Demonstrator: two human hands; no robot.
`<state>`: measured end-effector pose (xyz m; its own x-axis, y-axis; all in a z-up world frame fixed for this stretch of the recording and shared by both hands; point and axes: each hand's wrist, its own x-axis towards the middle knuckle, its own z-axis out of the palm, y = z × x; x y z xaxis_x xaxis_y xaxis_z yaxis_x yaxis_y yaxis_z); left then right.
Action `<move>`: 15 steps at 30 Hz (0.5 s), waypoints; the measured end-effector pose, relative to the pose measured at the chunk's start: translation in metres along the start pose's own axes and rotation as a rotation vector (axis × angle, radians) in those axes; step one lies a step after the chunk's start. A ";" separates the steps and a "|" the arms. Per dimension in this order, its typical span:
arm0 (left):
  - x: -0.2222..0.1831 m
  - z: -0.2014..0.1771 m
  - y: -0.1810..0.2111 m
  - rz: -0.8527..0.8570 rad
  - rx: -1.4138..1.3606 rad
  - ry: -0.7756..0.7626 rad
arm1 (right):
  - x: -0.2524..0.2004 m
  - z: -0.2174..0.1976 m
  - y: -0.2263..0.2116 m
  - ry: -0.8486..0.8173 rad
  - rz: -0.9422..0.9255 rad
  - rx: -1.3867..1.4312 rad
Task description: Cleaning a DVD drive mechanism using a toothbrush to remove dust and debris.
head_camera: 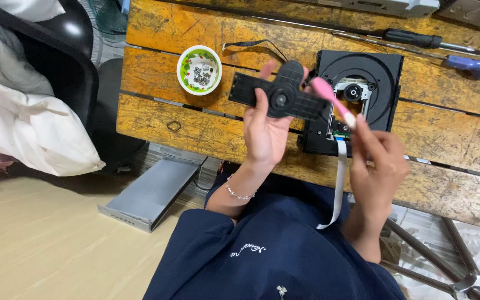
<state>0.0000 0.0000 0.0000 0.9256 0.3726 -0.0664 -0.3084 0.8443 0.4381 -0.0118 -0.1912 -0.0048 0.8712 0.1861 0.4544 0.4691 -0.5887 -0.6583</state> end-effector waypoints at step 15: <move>0.010 -0.006 0.010 -0.180 -0.076 -0.020 | 0.001 -0.001 -0.015 -0.045 0.008 0.179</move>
<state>0.0049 0.0145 -0.0015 0.9713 0.2058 -0.1193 -0.1525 0.9235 0.3520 -0.0180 -0.1834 0.0059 0.8786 0.2191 0.4244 0.4771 -0.4419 -0.7597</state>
